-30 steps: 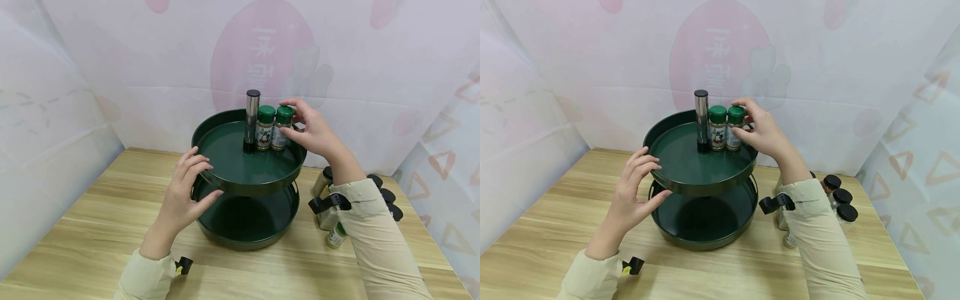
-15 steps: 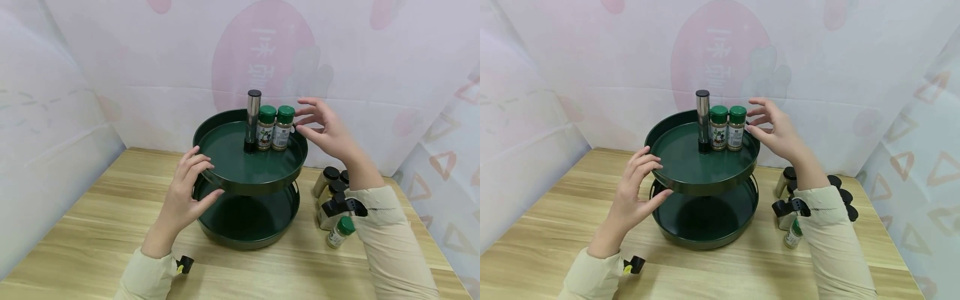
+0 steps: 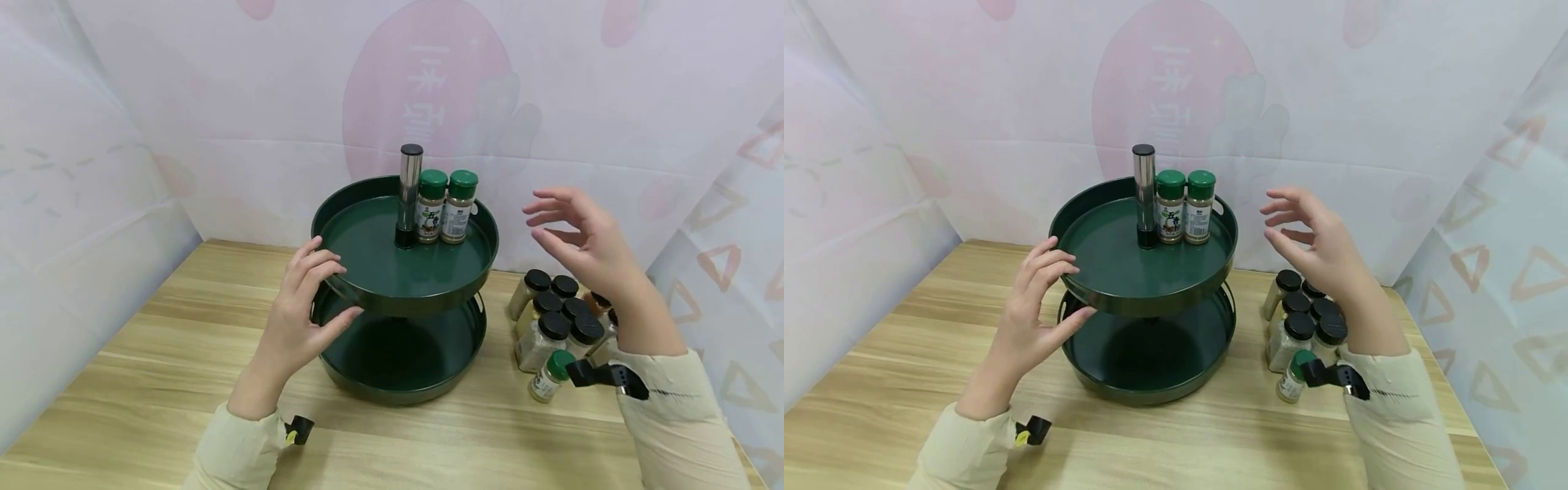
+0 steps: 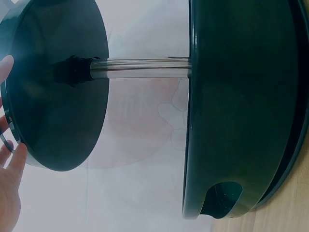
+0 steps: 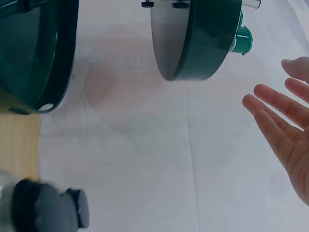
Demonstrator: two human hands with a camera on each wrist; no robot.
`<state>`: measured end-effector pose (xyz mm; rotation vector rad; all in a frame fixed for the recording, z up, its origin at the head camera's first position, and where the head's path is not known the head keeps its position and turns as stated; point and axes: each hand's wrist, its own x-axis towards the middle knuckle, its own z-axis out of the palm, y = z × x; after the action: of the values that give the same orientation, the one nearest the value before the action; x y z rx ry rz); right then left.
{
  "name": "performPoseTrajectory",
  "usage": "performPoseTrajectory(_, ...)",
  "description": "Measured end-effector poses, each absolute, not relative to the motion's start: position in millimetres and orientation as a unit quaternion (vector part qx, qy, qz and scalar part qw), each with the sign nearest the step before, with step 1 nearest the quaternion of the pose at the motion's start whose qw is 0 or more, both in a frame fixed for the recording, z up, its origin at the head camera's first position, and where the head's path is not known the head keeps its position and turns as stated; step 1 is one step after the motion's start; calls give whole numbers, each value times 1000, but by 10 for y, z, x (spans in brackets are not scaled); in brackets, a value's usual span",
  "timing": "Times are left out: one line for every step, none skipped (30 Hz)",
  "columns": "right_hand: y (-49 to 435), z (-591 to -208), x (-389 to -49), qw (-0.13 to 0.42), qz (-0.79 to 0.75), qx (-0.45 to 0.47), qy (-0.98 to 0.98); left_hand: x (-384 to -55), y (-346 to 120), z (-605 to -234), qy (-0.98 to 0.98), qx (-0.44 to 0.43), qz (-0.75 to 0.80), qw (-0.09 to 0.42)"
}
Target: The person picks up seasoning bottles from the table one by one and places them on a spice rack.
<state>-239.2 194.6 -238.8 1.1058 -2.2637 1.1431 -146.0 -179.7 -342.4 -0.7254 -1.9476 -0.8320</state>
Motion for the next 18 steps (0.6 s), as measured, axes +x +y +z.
performPoseTrajectory(1974,-2413,-2364,189,407,393,-802,-1461,-1798,-3423,-783,-292,-334,437)
performPoseTrajectory(2004,-2441,-2335,190,408,396,-800,-1462,-1799,-3422,-783,-292,-333,437)
performPoseTrajectory(2035,-2473,-2310,192,406,400,-799,-1462,-1800,-3422,-783,-292,-333,436)
performPoseTrajectory(2065,-2506,-2284,193,403,404,-798,-1463,-1800,-3422,-784,-291,-333,436)
performPoseTrajectory(2095,-2542,-2261,194,401,408,-797,-1463,-1800,-3423,-784,-291,-333,435)
performPoseTrajectory(2125,-2578,-2237,193,400,411,-796,-1462,-1800,-3423,-784,-290,-333,435)
performPoseTrajectory(2155,-2616,-2212,190,396,411,-799,-1461,-1800,-3424,-785,-290,-334,435)
performPoseTrajectory(2184,-2655,-2186,186,395,410,-801,-1461,-1799,-3424,-785,-289,-334,434)
performPoseTrajectory(2213,-2696,-2162,183,391,409,-804,-1461,-1799,-3424,-785,-288,-334,434)
performPoseTrajectory(2240,-2735,-2134,179,388,406,-808,-1461,-1799,-3425,-786,-288,-334,434)
performPoseTrajectory(2267,-2775,-2108,174,384,399,-814,-1462,-1799,-3426,-786,-288,-334,433)
performPoseTrajectory(2294,-2814,-2081,170,380,392,-820,-1463,-1798,-3426,-786,-288,-333,433)
performPoseTrajectory(2319,-2852,-2054,168,373,385,-827,-1463,-1798,-3427,-786,-288,-333,434)
performPoseTrajectory(2343,-2890,-2031,171,366,379,-833,-1463,-1798,-3428,-786,-288,-333,434)
performPoseTrajectory(2363,-2927,-2011,173,362,374,-836,-1464,-1797,-3428,-785,-289,-333,434)
performPoseTrajectory(2383,-2962,-1991,176,360,370,-838,-1465,-1796,-3429,-785,-289,-333,435)
performPoseTrajectory(2402,-2997,-1975,178,360,367,-839,-1467,-1795,-3429,-784,-289,-333,436)
performPoseTrajectory(2422,-3031,-1960,182,358,366,-839,-1468,-1794,-3429,-784,-290,-333,436)
